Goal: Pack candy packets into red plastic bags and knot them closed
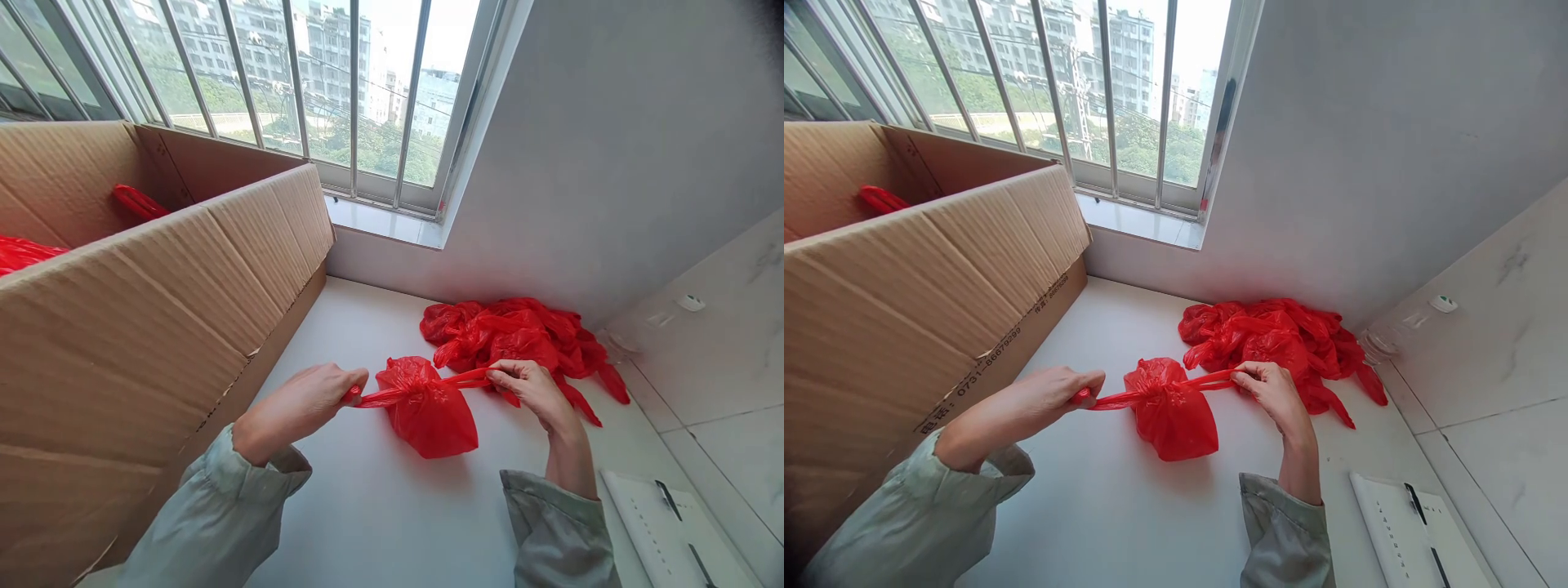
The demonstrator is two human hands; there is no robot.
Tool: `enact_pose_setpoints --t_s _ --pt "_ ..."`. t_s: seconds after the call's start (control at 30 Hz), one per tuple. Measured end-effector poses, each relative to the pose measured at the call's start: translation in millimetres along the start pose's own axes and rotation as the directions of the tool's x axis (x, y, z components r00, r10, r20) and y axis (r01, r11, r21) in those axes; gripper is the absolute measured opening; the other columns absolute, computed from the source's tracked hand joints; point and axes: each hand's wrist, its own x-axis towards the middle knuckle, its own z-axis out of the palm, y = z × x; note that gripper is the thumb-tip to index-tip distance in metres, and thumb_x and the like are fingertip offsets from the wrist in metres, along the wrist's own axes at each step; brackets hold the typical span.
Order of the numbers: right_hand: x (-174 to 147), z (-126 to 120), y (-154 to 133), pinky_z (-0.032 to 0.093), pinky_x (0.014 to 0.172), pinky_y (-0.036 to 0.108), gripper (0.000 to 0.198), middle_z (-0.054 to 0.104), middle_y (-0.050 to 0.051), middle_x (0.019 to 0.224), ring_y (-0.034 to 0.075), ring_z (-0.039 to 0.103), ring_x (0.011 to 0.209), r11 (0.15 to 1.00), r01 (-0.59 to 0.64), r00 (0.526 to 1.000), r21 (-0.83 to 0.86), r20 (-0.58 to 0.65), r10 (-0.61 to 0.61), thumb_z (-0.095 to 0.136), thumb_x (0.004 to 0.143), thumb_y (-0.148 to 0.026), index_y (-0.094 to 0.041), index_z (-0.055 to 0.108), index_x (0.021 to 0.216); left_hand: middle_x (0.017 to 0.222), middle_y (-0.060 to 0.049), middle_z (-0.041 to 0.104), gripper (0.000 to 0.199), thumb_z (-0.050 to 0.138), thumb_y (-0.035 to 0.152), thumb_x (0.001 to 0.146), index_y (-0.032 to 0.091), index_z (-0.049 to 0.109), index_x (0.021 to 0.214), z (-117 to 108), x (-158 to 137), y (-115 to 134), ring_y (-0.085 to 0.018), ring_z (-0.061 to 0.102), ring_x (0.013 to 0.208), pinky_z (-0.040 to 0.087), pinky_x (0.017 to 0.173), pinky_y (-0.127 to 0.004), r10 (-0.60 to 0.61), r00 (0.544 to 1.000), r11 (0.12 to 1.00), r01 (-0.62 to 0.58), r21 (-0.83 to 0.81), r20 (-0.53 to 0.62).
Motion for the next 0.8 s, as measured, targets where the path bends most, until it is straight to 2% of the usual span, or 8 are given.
enact_pose_setpoints --t_s 0.23,0.33,0.4,0.43,0.53,0.63,0.73,0.8 --pt "1.5 5.4 -2.3 0.037 0.061 0.028 0.032 0.06 0.0 0.068 0.016 0.053 0.066 0.998 -0.005 1.0 -0.07 -0.016 0.004 0.054 0.082 -0.048 -0.02 0.068 0.077 0.055 0.005 0.04 0.017 0.04 0.013 0.088 0.021 0.043 0.074 -1.0 1.7 -2.8 -0.012 0.037 0.044 0.022 0.045 -0.027 -0.032 0.998 0.997 0.036 -0.07 0.051" --pt "-8.3 2.4 -15.9 0.043 0.082 0.034 0.029 0.068 0.004 0.098 0.022 0.06 0.093 0.985 0.041 0.991 -0.167 -0.121 -0.062 0.056 0.082 -0.042 -0.022 0.069 0.098 0.061 0.005 0.048 0.016 0.04 0.018 0.092 0.021 0.046 0.077 -5.1 -3.7 -2.2 -0.013 0.049 0.048 0.03 0.045 -0.024 -0.043 0.998 0.992 0.047 -0.118 0.035" --pt "-18.8 2.7 -31.9 0.041 0.097 0.039 0.035 0.063 0.006 0.122 0.025 0.055 0.114 0.953 0.13 0.966 -0.272 -0.184 -0.184 0.057 0.083 -0.041 -0.025 0.065 0.113 0.075 0.002 0.058 0.006 0.047 0.022 0.094 0.022 0.05 0.089 -9.2 -12.1 4.0 -0.016 0.058 0.065 0.039 0.055 -0.024 -0.038 0.999 0.99 0.038 -0.135 -0.001" --pt "-24.3 5.5 -41.4 0.04 0.101 0.04 0.038 0.06 0.005 0.129 0.025 0.051 0.122 0.931 0.185 0.953 -0.314 -0.174 -0.248 0.057 0.084 -0.041 -0.028 0.063 0.119 0.083 0.001 0.062 0.004 0.053 0.023 0.094 0.022 0.051 0.098 -11.1 -17.9 8.8 -0.017 0.06 0.075 0.043 0.062 -0.025 -0.03 0.999 0.99 0.025 -0.141 -0.029" --pt "-36.3 30.0 -67.8 0.043 0.104 0.04 0.052 0.052 0.002 0.14 0.025 0.042 0.134 0.878 0.327 0.939 -0.349 0.016 -0.343 0.06 0.083 -0.041 -0.038 0.054 0.134 0.108 -0.003 0.065 0.034 0.066 0.016 0.089 0.02 0.047 0.118 -16.2 -41.5 25.6 -0.02 0.061 0.098 0.045 0.084 -0.03 0.026 0.985 0.989 -0.051 -0.142 -0.172" --pt "-37.0 72.1 -76.1 0.048 0.099 0.039 0.067 0.052 0.002 0.142 0.026 0.048 0.131 0.826 0.353 0.935 -0.439 0.18 -0.304 0.061 0.078 -0.028 -0.042 0.046 0.142 0.12 -0.002 0.062 0.049 0.071 0.013 0.087 0.025 0.043 0.126 -21.9 -70.1 38.6 -0.021 0.061 0.105 0.044 0.09 -0.031 0.061 0.95 0.988 -0.101 -0.114 -0.306" --pt "-23.3 106.3 -61.1 0.055 0.082 0.035 0.059 0.067 0.005 0.122 0.026 0.067 0.105 0.736 0.367 0.928 -0.569 0.279 -0.247 0.049 0.073 -0.013 -0.033 0.063 0.126 0.108 0.001 0.064 0.039 0.071 0.013 0.087 0.026 0.05 0.117 -27.5 -95.8 44.7 -0.02 0.064 0.093 0.046 0.079 -0.029 0.006 0.958 0.993 -0.041 -0.115 -0.285" --pt "-6.5 113.0 -47.9 0.057 0.075 0.035 0.052 0.074 0.006 0.109 0.027 0.071 0.095 0.715 0.394 0.919 -0.577 0.26 -0.296 0.047 0.07 -0.015 -0.031 0.071 0.113 0.1 -0.002 0.065 0.024 0.063 0.015 0.092 0.025 0.055 0.112 -28.4 -108.9 45.4 -0.021 0.065 0.086 0.046 0.072 -0.031 0.018 0.969 0.989 -0.053 -0.137 -0.246"
